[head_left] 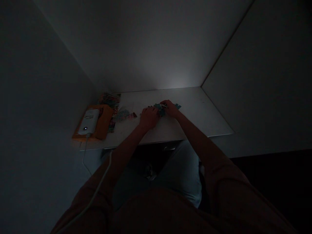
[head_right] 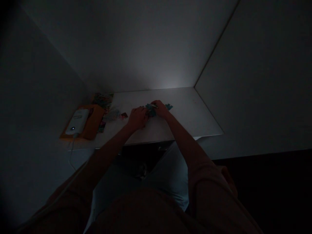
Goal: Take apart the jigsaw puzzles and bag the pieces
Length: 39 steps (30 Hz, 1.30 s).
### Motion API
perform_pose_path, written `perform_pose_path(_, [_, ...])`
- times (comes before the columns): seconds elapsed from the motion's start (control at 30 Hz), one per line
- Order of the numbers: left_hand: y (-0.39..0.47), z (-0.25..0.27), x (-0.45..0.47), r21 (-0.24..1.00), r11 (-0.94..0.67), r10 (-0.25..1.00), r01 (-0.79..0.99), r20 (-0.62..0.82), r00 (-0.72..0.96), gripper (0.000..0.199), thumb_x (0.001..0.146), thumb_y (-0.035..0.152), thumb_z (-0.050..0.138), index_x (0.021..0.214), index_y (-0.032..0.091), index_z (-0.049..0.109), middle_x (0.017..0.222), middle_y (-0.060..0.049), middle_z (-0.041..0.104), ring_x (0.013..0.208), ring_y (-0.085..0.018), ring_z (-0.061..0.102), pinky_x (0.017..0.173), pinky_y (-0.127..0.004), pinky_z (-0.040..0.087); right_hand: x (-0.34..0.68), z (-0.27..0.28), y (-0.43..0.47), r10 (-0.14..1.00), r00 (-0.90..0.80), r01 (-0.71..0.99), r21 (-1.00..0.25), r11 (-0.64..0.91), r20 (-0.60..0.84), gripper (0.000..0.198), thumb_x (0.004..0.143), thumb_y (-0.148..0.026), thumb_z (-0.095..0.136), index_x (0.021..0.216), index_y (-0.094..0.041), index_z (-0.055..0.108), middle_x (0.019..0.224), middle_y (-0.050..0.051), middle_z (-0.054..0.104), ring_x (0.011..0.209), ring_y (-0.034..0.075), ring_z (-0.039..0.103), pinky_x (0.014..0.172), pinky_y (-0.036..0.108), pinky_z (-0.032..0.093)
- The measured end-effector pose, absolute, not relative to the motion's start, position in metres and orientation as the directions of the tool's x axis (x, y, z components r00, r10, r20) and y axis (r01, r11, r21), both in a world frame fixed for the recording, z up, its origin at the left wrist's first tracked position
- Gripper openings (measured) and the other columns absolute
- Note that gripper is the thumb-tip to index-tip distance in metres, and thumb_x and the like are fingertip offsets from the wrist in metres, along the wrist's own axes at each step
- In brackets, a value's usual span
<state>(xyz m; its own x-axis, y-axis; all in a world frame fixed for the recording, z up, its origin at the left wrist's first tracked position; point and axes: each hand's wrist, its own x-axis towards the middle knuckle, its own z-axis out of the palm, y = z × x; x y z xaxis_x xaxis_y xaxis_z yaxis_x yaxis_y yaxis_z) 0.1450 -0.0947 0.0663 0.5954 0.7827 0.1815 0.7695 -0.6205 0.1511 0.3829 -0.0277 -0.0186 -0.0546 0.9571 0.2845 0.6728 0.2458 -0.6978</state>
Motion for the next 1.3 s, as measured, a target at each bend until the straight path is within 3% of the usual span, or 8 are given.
perform_pose_path(0.13, [-0.114,0.050,0.136,0.215,-0.649,0.760,0.729,0.204,0.617,0.050,0.114,0.049,0.063,0.155,0.020,0.066,0.168,-0.017,0.066,0.155,-0.037,0.060,0.136,-0.058,0.034,0.388,-0.020,-0.034,0.964,-0.059,0.602,-0.761,0.242,0.260,0.043,0.095,-0.027,0.074,0.137,-0.019,0.073,0.140,0.017,0.075,0.127,0.032,0.073,0.115,0.051,0.059])
perform_pose_path(0.23, [-0.123,0.039,0.125,0.204,-0.673,0.740,0.711,0.205,0.641,0.063,0.103,0.051,0.079,0.155,0.018,0.065,0.170,-0.021,0.062,0.158,-0.041,0.056,0.134,-0.059,0.036,0.387,-0.020,-0.044,0.976,-0.140,0.519,-0.826,0.218,0.169,0.050,0.094,-0.038,0.083,0.139,-0.022,0.073,0.133,0.013,0.080,0.112,0.029,0.078,0.107,0.049,0.064])
perform_pose_path(0.33, [-0.130,0.028,0.119,0.217,-0.663,0.748,0.716,0.179,0.639,0.050,0.105,0.040,0.075,0.150,0.020,0.069,0.165,-0.021,0.066,0.153,-0.041,0.060,0.128,-0.057,0.044,0.384,-0.019,-0.052,0.977,-0.183,0.457,-0.870,0.184,0.110,0.057,0.089,-0.040,0.087,0.141,-0.024,0.071,0.124,0.010,0.084,0.104,0.029,0.080,0.104,0.051,0.067])
perform_pose_path(0.57, [-0.138,0.010,0.118,0.193,-0.664,0.745,0.722,0.255,0.617,0.035,0.118,0.028,0.049,0.138,0.020,0.076,0.150,-0.017,0.075,0.142,-0.035,0.068,0.124,-0.055,0.050,0.386,-0.005,-0.056,0.968,-0.179,0.262,-0.940,0.220,0.177,0.044,0.082,-0.042,0.089,0.122,-0.027,0.076,0.122,0.008,0.086,0.118,0.031,0.081,0.117,0.060,0.063])
perform_pose_path(0.67, [-0.141,0.009,0.115,0.210,-0.668,0.740,0.714,0.281,0.611,0.031,0.114,0.030,0.061,0.141,0.022,0.074,0.151,-0.017,0.074,0.145,-0.036,0.067,0.124,-0.055,0.051,0.390,0.001,-0.059,0.963,-0.179,0.211,-0.948,0.239,0.203,0.051,0.079,-0.052,0.094,0.120,-0.027,0.078,0.119,0.008,0.086,0.114,0.031,0.080,0.116,0.060,0.064])
perform_pose_path(0.97, [-0.161,-0.008,0.110,0.254,-0.707,0.708,0.661,0.264,0.655,0.062,0.111,0.052,0.067,0.164,0.019,0.062,0.178,-0.021,0.053,0.171,-0.039,0.044,0.142,-0.059,0.036,0.408,0.010,-0.056,0.962,0.123,0.186,-0.958,0.219,0.244,0.075,0.070,-0.081,0.098,0.118,-0.029,0.074,0.106,0.006,0.083,0.097,0.028,0.079,0.091,0.050,0.071])
perform_pose_path(1.17, [-0.166,-0.009,0.112,0.233,-0.605,0.794,0.761,0.247,0.556,0.074,0.110,0.061,0.063,0.171,0.019,0.056,0.187,-0.023,0.042,0.178,-0.042,0.034,0.146,-0.067,0.023,0.379,0.010,-0.044,0.989,0.040,0.224,-0.966,0.129,0.141,0.054,0.079,-0.055,0.094,0.121,-0.027,0.075,0.108,0.008,0.085,0.096,0.028,0.080,0.089,0.048,0.070])
perform_pose_path(1.3, [-0.168,-0.009,0.112,0.277,-0.570,0.819,0.774,0.263,0.509,0.084,0.110,0.063,0.060,0.179,0.016,0.044,0.187,-0.025,0.042,0.178,-0.041,0.033,0.147,-0.067,0.020,0.367,0.011,-0.042,0.983,-0.102,0.534,-0.826,0.183,0.152,0.045,0.083,-0.025,0.081,0.128,-0.027,0.081,0.119,0.007,0.086,0.114,0.033,0.081,0.109,0.053,0.065])
